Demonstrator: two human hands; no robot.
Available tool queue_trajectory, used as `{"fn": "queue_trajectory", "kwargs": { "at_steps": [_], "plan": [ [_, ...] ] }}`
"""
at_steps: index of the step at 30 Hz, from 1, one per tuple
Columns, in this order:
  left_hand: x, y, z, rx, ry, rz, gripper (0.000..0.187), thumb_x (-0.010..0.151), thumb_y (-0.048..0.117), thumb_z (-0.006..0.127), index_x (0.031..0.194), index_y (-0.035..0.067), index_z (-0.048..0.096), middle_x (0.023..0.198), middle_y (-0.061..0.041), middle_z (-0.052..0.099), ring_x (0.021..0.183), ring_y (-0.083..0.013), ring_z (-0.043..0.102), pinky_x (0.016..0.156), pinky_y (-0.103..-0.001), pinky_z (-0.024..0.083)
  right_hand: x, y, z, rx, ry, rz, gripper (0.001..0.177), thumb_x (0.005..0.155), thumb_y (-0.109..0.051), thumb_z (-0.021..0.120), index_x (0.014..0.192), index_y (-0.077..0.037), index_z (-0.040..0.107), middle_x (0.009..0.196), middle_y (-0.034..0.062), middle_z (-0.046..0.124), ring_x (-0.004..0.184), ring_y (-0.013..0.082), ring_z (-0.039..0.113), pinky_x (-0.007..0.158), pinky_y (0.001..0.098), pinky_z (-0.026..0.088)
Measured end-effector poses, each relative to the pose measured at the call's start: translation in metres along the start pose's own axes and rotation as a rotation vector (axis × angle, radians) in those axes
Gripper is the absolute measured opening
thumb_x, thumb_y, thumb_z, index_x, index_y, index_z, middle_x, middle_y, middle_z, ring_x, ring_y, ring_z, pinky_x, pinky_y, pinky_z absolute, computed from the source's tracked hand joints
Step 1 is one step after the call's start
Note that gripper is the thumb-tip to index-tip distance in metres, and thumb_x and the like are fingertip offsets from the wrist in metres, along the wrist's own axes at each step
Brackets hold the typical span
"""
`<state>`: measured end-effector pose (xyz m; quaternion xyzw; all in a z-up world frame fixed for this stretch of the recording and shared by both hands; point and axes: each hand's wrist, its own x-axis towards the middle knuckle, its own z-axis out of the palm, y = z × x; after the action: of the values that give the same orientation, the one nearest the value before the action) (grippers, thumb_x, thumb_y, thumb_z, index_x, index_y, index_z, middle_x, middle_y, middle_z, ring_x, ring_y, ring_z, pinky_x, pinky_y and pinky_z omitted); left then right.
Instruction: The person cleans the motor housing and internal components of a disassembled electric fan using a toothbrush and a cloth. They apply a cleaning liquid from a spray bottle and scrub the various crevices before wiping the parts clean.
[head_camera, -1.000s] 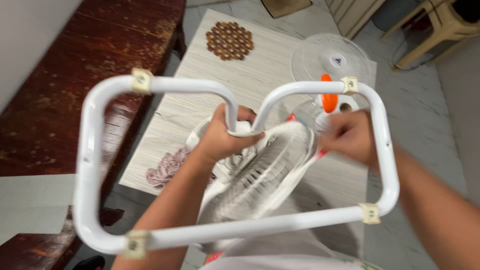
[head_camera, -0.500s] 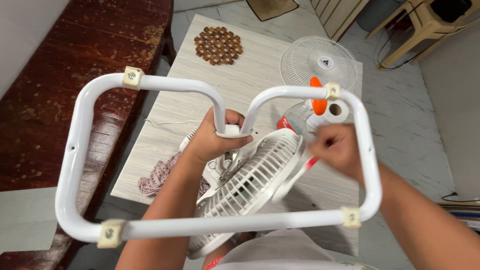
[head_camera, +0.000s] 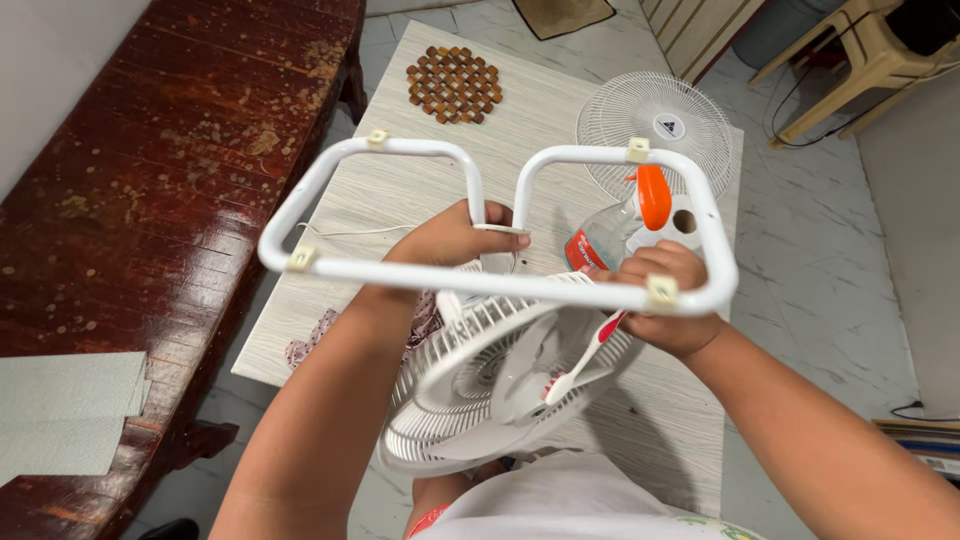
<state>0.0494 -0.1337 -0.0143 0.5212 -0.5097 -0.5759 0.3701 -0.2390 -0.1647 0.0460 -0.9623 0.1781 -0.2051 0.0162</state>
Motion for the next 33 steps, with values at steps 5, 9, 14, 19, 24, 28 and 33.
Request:
{"fn": "queue_trajectory", "kwargs": {
  "at_steps": [5,9,14,19,24,28,33],
  "plan": [
    [-0.015,-0.007,0.008,0.151,0.093,-0.198,0.053,0.086,0.043,0.070,0.124,0.006,0.069,0.112,-0.014,0.076,0.104,-0.0264,0.070,0.090,-0.040,0.055,-0.015,-0.009,0.019,0.057,0.200,-0.070,0.028,0.072,-0.021,0.080,0.099,-0.014,0.076,0.080,0.0032,0.067,0.070,0.0232,0.061,0.065,0.0385,0.048],
    [-0.091,-0.016,0.018,0.271,0.062,-0.203,0.053,0.097,0.049,0.061,0.133,0.012,0.065,0.132,-0.015,0.065,0.124,-0.0295,0.062,0.101,-0.042,0.049,-0.033,-0.011,0.035,0.079,0.063,0.137,0.024,0.068,-0.021,0.087,0.088,-0.012,0.079,0.063,0.0035,0.062,0.060,0.0233,0.062,0.058,0.0396,0.046],
    [-0.147,-0.007,0.068,0.668,0.478,0.300,0.057,0.080,0.038,0.076,0.126,0.004,0.071,0.121,-0.026,0.069,0.110,-0.0393,0.065,0.090,-0.046,0.053,-0.056,-0.018,0.033,0.202,-0.145,0.556,0.024,0.075,-0.029,0.087,0.094,-0.015,0.083,0.076,0.0034,0.074,0.068,0.0185,0.071,0.064,0.0317,0.055],
    [-0.142,-0.013,0.052,0.751,0.441,0.088,0.048,0.085,0.041,0.075,0.116,0.005,0.072,0.095,-0.016,0.076,0.077,-0.0307,0.075,0.069,-0.043,0.058,-0.095,0.030,-0.013,0.834,-0.416,0.813,0.040,0.089,-0.020,0.064,0.128,-0.018,0.070,0.111,-0.0069,0.076,0.097,0.0046,0.064,0.084,0.0208,0.050],
    [-0.131,-0.016,0.059,0.886,0.416,0.016,0.044,0.090,0.044,0.068,0.112,0.006,0.072,0.079,-0.016,0.074,0.072,-0.0354,0.071,0.066,-0.049,0.055,-0.081,0.026,0.005,0.732,-0.466,0.913,0.026,0.092,-0.019,0.073,0.114,-0.009,0.081,0.098,0.0031,0.082,0.085,0.0109,0.067,0.075,0.0299,0.057],
    [-0.116,-0.015,0.061,0.914,0.388,-0.154,0.035,0.094,0.039,0.063,0.108,0.007,0.070,0.080,-0.016,0.072,0.074,-0.0366,0.070,0.068,-0.050,0.055,-0.039,-0.010,0.022,0.588,-0.375,0.758,0.024,0.087,-0.017,0.073,0.110,-0.014,0.081,0.099,0.0012,0.081,0.085,0.0104,0.071,0.078,0.0285,0.059],
    [-0.110,-0.019,0.060,0.893,0.499,-0.121,0.029,0.090,0.036,0.068,0.101,0.009,0.071,0.082,-0.017,0.073,0.079,-0.0376,0.070,0.072,-0.051,0.055,-0.045,0.023,-0.020,0.555,-0.477,0.715,0.021,0.086,-0.021,0.074,0.105,-0.019,0.083,0.097,0.0000,0.083,0.085,0.0111,0.077,0.079,0.0278,0.060]
  ]
}}
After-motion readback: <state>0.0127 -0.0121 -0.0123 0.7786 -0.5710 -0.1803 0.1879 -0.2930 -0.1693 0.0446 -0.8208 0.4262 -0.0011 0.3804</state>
